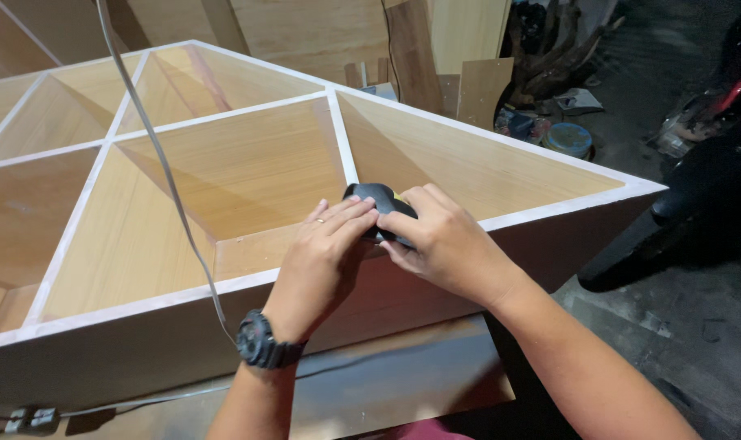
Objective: The person sands the inner corners and edges of a wooden shelf unit using a piece of sandpaper.
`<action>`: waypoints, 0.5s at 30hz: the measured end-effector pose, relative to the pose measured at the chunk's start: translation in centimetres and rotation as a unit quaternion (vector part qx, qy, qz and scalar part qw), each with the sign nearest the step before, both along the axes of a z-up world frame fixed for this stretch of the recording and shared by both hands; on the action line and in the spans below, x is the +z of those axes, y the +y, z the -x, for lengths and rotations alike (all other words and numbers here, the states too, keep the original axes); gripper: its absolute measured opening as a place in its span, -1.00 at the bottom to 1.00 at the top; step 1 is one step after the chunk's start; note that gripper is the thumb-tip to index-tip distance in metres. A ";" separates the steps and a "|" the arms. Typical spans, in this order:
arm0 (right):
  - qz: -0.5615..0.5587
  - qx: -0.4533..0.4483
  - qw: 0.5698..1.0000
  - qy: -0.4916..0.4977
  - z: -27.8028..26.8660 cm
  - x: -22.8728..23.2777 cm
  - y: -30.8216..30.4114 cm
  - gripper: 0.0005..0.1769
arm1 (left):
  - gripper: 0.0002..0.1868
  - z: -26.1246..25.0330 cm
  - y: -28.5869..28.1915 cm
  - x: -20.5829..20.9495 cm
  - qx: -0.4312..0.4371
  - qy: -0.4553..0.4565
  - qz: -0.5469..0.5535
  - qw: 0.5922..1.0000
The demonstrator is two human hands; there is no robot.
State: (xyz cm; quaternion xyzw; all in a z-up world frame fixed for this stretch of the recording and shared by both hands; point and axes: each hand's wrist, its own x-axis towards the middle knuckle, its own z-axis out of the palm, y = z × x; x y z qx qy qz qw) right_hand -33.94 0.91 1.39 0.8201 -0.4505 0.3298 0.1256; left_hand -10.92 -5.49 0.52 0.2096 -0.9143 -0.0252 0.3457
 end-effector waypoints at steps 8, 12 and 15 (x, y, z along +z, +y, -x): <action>-0.086 -0.042 0.995 0.005 -0.4 -1.2 1.1 -0.78 | -0.63 -0.1 1.9 0.3 0.044 -0.025 -0.053 0.997; -0.118 -0.024 0.992 -0.030 -0.8 -2.1 -0.1 -0.76 | -0.70 -0.2 0.7 -0.5 0.045 -0.012 -0.058 0.997; -0.086 -0.057 0.994 -0.025 -2.2 -2.9 -0.9 -0.75 | -0.71 -0.6 -0.3 -0.4 0.047 -0.002 -0.068 0.997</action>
